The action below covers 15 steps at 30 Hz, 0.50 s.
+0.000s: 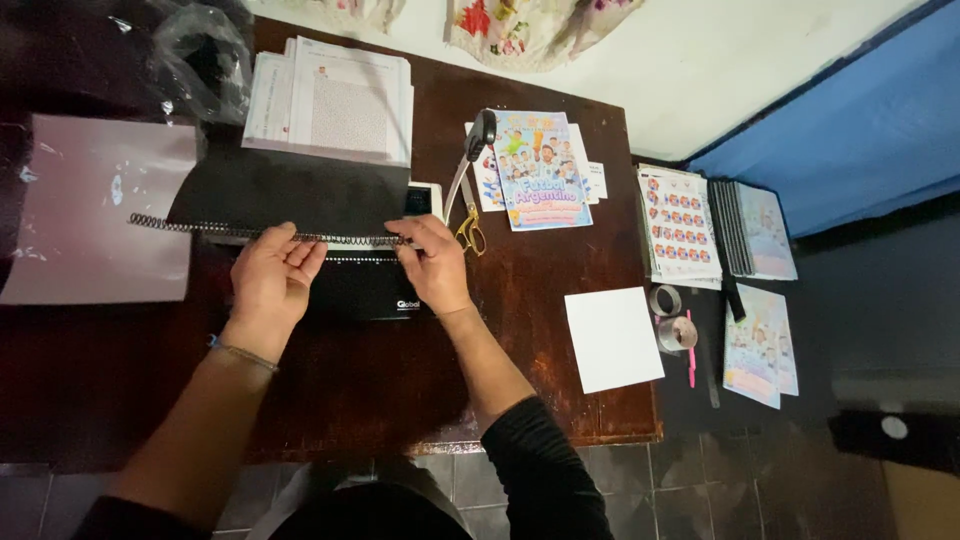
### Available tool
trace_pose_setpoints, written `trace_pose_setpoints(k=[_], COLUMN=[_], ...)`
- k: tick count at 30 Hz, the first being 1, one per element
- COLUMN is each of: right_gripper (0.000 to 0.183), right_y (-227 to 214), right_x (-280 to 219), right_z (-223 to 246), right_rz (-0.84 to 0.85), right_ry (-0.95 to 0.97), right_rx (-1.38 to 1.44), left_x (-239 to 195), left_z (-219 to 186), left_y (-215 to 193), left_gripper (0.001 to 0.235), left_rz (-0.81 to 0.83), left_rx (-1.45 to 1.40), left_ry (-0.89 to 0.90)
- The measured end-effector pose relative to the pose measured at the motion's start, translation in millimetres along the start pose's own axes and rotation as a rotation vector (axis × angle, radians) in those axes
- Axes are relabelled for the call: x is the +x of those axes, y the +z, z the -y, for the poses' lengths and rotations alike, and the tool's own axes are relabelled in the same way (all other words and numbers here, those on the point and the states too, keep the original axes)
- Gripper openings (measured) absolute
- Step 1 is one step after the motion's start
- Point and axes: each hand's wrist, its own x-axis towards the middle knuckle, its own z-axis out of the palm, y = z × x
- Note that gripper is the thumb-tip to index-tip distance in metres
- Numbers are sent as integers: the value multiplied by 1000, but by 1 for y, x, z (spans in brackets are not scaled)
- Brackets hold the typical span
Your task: The person inserts a metal spiral binding wire into the holes of a notebook cover and pages using a binding machine. They then use scissors to trim the excess length of the spiral wire from the end of the notebook.
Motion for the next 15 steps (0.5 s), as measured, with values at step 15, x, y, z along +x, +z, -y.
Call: trace_pose_setpoints(k=[15], right_gripper=[22], right_y=[-28], right_x=[80], right_z=[97], right_rz=[-149], right_ry=[-323], right_rx=[-66], left_x=[-126], left_z=[-89], left_y=[135], left_gripper=[34], left_rz=[258], left_rx=[1198], left_ry=[1442])
